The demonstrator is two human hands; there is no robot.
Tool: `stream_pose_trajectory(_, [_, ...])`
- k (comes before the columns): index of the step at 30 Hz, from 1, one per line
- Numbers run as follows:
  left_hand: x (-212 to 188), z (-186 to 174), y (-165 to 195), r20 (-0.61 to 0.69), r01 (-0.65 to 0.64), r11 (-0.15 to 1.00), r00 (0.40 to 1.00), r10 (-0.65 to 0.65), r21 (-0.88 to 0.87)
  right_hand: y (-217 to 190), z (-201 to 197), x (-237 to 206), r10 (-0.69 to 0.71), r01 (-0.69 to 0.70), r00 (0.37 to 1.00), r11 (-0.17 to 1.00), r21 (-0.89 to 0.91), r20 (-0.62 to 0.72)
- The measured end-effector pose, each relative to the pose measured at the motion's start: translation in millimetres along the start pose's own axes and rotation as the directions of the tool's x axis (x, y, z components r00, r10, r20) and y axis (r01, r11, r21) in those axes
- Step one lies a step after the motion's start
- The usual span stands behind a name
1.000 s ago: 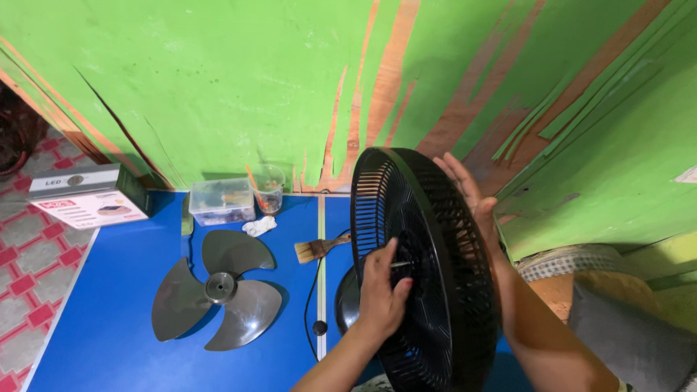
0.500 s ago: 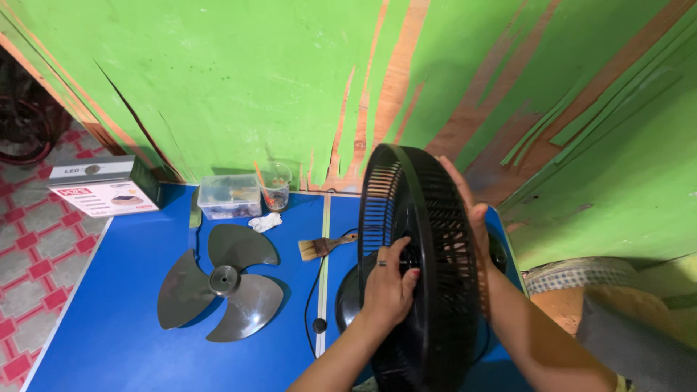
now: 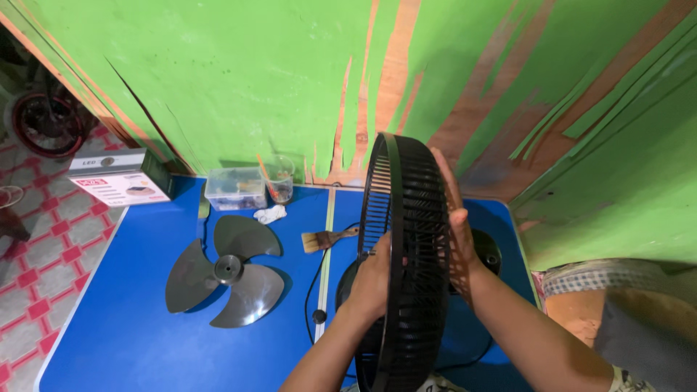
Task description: The person disassembles a black table fan on a blue table, removes the front grille and fan blades, then reassembles the fan by reinstalling the blades and grille. The person also briefly moves and adjusts a second pink table fan on the floor.
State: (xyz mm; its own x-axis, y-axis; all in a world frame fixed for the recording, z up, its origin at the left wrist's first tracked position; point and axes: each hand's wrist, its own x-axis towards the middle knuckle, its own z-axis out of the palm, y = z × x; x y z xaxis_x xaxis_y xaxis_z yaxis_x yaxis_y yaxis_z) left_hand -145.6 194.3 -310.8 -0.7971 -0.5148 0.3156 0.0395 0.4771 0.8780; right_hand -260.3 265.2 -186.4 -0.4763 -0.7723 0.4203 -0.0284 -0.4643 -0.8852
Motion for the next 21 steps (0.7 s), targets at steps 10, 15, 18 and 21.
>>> stream_pose_trajectory(10, [-7.2, 14.8, -13.0, 0.129, 0.302, 0.914, 0.952, -0.277, -0.272, -4.8, 8.2, -2.6, 0.019, -0.019, 1.0, 1.0, 0.022, 0.01])
stream_pose_trajectory(15, [-13.9, 45.4, -70.2, 0.385, 0.51, 0.214, 0.813, -0.438, -0.833, -7.9, 16.6, -5.9, -0.006, 0.005, 1.0, 0.999, -0.034, -0.011])
stream_pose_trajectory(18, [-13.4, 58.7, -112.8, 0.603, 0.551, -0.335, 0.795, -0.067, -0.764, -7.7, 20.9, -8.3, -0.021, 0.021, 1.0, 1.0, -0.021, -0.003])
stream_pose_trajectory(21, [-15.2, 65.6, -121.5, 0.569, 0.516, -0.336, 0.819, -0.075, -0.788, -7.6, 21.1, -9.4, -0.013, 0.012, 1.0, 1.0, -0.021, -0.014])
